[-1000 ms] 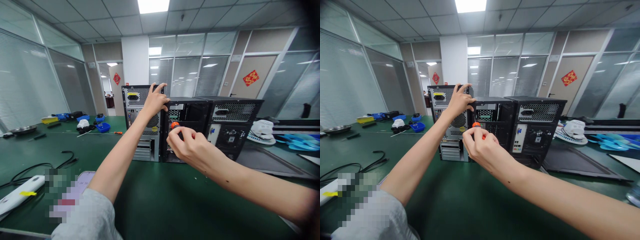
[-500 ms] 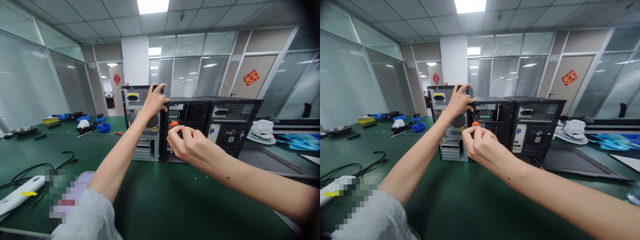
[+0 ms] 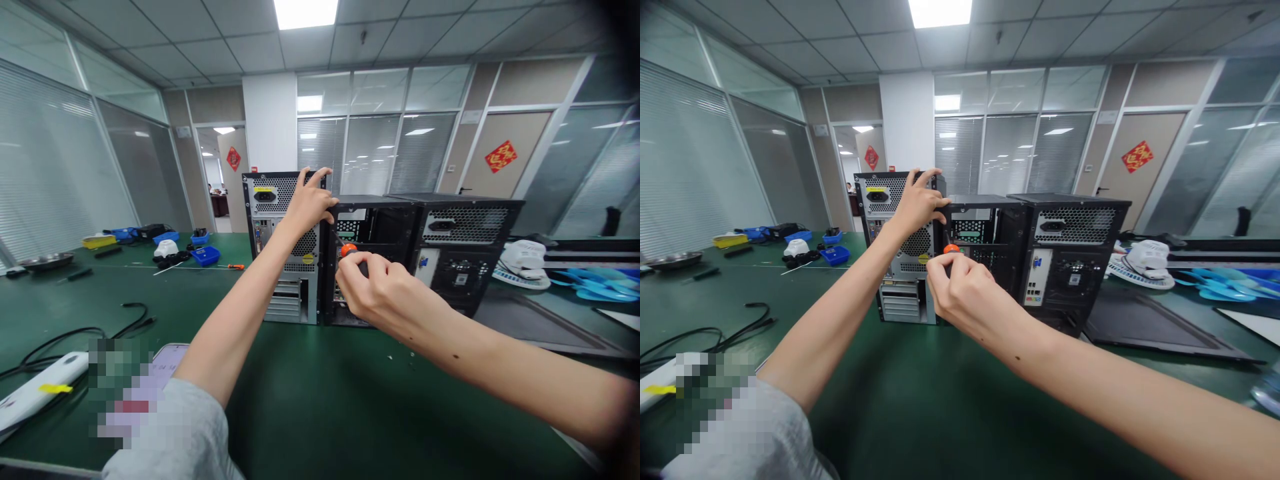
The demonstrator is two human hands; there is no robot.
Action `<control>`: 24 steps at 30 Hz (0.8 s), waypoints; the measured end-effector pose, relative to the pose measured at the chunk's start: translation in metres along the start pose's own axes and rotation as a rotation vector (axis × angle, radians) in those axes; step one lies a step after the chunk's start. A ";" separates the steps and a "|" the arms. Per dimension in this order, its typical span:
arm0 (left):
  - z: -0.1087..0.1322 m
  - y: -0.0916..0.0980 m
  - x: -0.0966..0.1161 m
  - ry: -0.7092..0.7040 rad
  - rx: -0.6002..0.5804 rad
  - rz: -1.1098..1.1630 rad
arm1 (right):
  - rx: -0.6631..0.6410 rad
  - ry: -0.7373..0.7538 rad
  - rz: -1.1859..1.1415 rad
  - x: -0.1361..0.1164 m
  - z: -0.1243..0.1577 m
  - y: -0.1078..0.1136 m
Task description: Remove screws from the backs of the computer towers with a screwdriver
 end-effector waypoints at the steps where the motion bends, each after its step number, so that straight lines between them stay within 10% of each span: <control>1: 0.000 0.000 0.000 0.001 0.000 -0.005 | 0.006 0.003 0.017 0.000 0.000 0.001; 24: -0.001 -0.002 -0.002 0.009 -0.020 -0.006 | -0.018 -0.036 0.033 0.001 -0.001 -0.002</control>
Point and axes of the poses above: each hand's wrist, its own z-axis away from the middle knuckle, its own y-axis out of the back of the hand, x = y × z, the point moved 10 cm from there along -z, towards the middle knuckle, and after that the axes turned 15 degrees about z, right-handed, at the moved point
